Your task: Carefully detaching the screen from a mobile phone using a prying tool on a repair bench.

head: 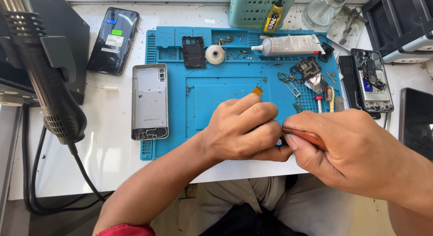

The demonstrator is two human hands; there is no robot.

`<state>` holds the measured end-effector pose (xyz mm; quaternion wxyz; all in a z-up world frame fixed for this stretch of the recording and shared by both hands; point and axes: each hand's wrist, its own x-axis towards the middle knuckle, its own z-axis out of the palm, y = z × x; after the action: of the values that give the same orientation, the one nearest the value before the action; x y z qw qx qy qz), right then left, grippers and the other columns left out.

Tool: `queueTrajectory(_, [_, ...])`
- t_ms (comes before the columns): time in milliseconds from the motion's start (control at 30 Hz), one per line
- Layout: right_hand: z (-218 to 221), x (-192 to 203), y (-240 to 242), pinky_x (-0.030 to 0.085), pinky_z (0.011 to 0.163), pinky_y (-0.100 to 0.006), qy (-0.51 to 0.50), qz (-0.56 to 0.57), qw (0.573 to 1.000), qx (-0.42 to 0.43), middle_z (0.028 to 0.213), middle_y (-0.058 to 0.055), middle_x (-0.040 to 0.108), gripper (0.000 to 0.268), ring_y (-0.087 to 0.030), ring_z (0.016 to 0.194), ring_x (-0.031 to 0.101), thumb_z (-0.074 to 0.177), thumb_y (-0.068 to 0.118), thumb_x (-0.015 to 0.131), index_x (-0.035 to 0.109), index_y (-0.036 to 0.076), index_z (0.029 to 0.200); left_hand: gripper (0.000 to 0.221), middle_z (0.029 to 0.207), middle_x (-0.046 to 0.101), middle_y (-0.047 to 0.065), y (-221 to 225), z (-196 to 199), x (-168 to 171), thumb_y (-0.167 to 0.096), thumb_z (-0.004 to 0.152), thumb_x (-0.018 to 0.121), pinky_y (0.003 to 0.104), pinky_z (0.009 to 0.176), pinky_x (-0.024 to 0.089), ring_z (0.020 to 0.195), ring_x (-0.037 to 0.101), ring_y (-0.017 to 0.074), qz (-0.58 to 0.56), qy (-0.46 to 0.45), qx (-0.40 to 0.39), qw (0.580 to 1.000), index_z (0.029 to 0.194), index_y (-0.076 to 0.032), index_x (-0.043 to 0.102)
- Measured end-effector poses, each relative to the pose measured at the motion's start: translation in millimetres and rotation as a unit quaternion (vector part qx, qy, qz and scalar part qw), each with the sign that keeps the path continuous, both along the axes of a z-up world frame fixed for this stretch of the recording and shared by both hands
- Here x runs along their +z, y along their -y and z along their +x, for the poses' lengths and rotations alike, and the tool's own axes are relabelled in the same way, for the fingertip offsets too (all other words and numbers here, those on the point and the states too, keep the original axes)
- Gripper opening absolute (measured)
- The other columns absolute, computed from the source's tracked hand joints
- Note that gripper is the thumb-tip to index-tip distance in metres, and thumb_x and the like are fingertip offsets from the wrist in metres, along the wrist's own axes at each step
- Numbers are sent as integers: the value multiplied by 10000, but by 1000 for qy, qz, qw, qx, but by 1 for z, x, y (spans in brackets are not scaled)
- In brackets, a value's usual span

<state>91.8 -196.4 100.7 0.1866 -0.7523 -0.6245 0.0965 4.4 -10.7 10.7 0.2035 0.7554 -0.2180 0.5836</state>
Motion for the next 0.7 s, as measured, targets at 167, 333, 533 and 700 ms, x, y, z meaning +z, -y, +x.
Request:
queueTrajectory(167, [-3, -4, 7, 374, 432, -377, 73, -12, 997, 0, 548, 9, 429, 137, -214, 452, 438, 967, 210, 556, 563, 168, 837, 272, 875, 512, 78, 1, 1, 1, -258, 958, 632, 311, 504, 305, 614, 400, 214, -2, -1, 2, 1000, 802, -98, 477])
queueTrajectory(333, [-10, -3, 9, 363, 381, -372, 161, 43, 986, 32, 557, 13, 447, 121, -220, 446, 384, 969, 154, 555, 591, 118, 860, 239, 879, 509, 86, 0, -1, 3, -234, 997, 568, 323, 498, 282, 622, 385, 222, 1, -18, -8, 1000, 824, -91, 486])
queueTrajectory(533, [-10, -3, 11, 353, 398, -363, 174, 29, 984, 23, 574, 30, 451, 169, -202, 463, 412, 980, 164, 542, 575, 144, 816, 240, 881, 526, 91, 0, 0, 3, -243, 988, 579, 327, 501, 312, 618, 389, 218, 2, -10, -7, 1000, 827, -88, 493])
queueTrajectory(700, [-9, -2, 13, 344, 395, -357, 141, 3, 990, 8, 552, 34, 373, 277, -198, 461, 353, 982, 202, 537, 489, 178, 711, 240, 856, 505, 81, 1, 0, 4, -230, 973, 591, 320, 507, 305, 614, 362, 216, 5, -1, -7, 1000, 804, -95, 487])
